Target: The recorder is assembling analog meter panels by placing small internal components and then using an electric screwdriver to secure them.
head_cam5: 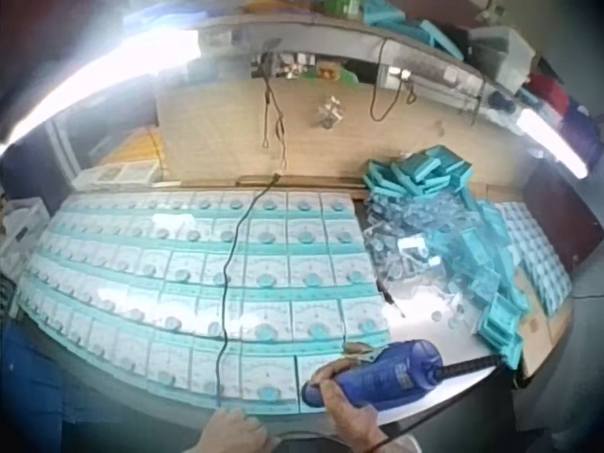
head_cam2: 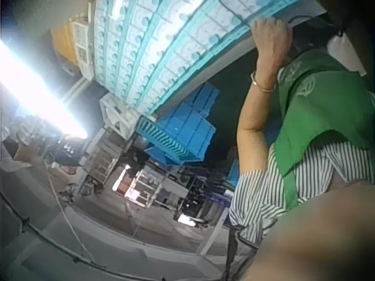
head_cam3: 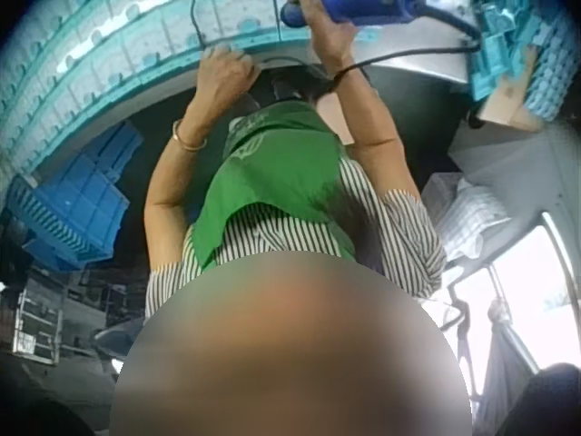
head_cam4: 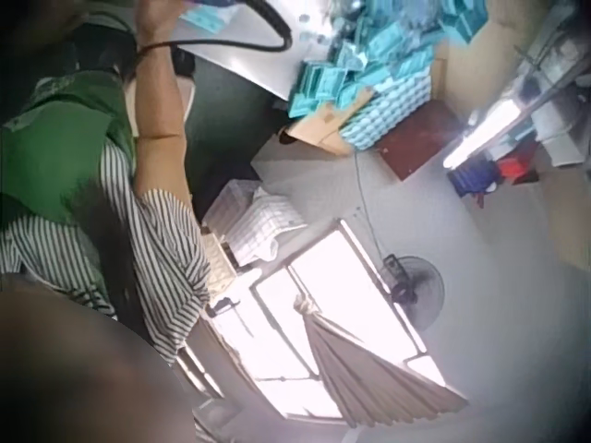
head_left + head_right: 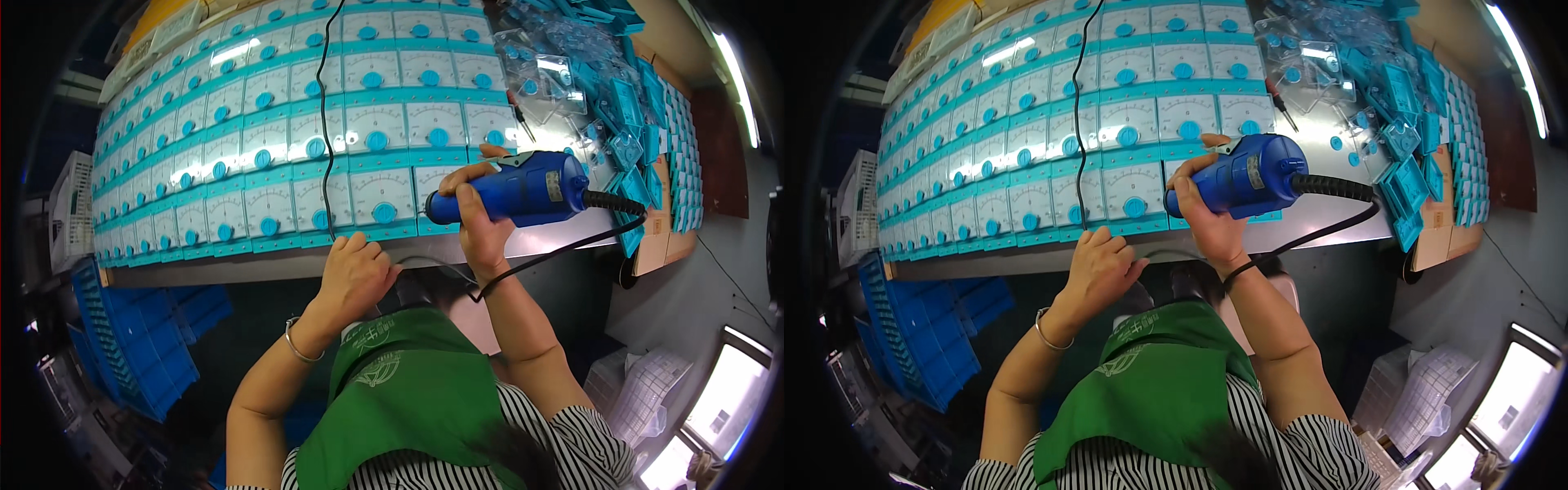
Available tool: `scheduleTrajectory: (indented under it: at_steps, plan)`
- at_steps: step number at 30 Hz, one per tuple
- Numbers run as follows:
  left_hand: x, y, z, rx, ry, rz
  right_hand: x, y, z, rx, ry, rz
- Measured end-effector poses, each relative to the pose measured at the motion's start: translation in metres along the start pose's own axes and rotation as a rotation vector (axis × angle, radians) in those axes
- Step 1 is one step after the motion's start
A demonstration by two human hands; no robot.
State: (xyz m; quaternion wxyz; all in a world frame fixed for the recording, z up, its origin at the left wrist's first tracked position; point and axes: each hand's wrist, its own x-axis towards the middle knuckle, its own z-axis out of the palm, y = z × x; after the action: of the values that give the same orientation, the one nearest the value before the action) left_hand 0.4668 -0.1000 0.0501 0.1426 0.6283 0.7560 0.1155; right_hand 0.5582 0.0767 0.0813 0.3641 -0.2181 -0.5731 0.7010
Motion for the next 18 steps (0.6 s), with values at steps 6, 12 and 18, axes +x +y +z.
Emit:
scheduleTrajectory:
  at_steps: [6, 12, 18]
  plan:
    - [0.005, 0.002, 0.023, -0.029, 0.262, 0.036, 0.004, 0.022, 0.009, 0.009, -0.007, -0.017]
    - [0.013, 0.015, 0.047, -0.098, 0.217, -0.072, 0.004, 0.032, 0.006, -0.135, -0.058, -0.065]
    - [0.013, 0.012, 0.054, -0.042, 0.264, -0.068, 0.003, 0.028, 0.009, -0.152, -0.073, -0.07]
